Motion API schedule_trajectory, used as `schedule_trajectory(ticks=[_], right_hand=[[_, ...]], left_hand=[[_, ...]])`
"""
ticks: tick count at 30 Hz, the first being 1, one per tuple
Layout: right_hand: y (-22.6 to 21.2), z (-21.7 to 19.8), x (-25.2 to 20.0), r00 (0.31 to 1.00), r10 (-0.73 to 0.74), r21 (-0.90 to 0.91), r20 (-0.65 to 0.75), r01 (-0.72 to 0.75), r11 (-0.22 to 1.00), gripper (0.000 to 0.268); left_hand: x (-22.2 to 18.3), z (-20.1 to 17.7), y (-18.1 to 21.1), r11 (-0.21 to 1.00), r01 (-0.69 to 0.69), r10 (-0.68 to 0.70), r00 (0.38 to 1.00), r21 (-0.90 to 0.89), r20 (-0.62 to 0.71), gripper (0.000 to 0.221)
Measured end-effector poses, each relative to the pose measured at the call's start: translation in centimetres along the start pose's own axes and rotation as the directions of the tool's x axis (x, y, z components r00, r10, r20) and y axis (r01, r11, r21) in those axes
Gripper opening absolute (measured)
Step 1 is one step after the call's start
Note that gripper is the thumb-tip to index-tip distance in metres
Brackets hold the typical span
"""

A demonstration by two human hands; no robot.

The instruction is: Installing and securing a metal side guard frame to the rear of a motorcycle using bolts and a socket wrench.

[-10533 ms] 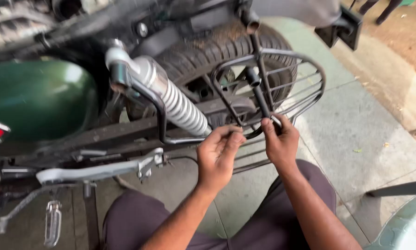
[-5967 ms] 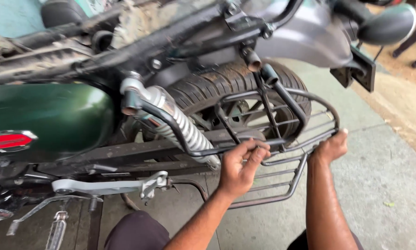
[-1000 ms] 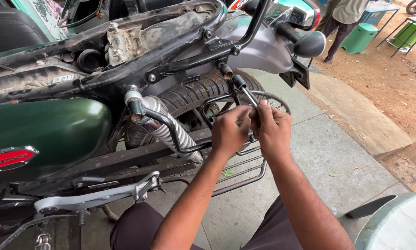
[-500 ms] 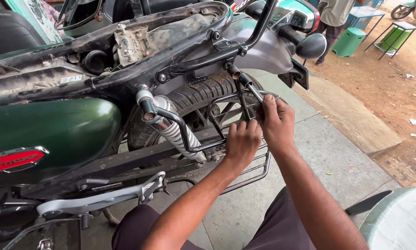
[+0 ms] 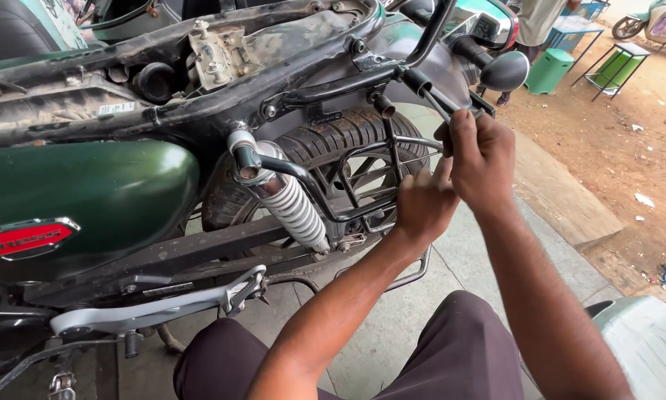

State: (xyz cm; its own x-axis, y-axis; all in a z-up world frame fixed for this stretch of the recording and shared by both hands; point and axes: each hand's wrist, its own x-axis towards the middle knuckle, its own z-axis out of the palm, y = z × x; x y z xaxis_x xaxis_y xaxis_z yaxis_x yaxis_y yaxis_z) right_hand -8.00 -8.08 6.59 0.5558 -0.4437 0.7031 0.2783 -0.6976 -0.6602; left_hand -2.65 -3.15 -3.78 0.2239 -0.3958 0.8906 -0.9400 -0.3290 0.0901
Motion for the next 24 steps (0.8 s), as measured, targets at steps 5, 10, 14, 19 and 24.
schedule_trajectory(ticks=[5, 10, 14, 19, 24], right_hand=[[-1.1, -0.4, 1.3, 0.998, 0.035, -0.203, 0.046, -0.025, 0.979, 0.044], [-1.2, -0.3, 0.3, 0.998, 0.056, -0.221, 0.035, -0.047, 0.974, 0.041], [-0.6, -0.5, 0.1, 0.997, 0.075, -0.184, 0.028, -0.069, 0.980, 0.042], [-0.2, -0.8, 0.1, 0.994, 0.091, -0.211, 0.061, -0.076, 0.974, 0.042], [0.3, -1.7, 0.9, 0.997, 0.030, -0.252, 0.066, -0.012, 0.968, 0.043]], left_hand=[[1.5, -1.4, 0.0, 0.992, 0.099, -0.092, 0.992, 0.075, -0.086, 0.012], [0.8, -2.1, 0.3, 0.995, 0.095, -0.090, 0.992, 0.044, -0.092, 0.007], [0.3, -1.9, -0.4, 0.995, 0.098, -0.099, 0.993, -0.023, -0.058, 0.008], [0.0, -2.5, -0.7, 0.992, 0.116, -0.117, 0.993, -0.038, -0.031, 0.009], [0.0, 0.7, -1.0, 0.992, 0.113, -0.109, 0.992, -0.059, 0.062, 0.014]])
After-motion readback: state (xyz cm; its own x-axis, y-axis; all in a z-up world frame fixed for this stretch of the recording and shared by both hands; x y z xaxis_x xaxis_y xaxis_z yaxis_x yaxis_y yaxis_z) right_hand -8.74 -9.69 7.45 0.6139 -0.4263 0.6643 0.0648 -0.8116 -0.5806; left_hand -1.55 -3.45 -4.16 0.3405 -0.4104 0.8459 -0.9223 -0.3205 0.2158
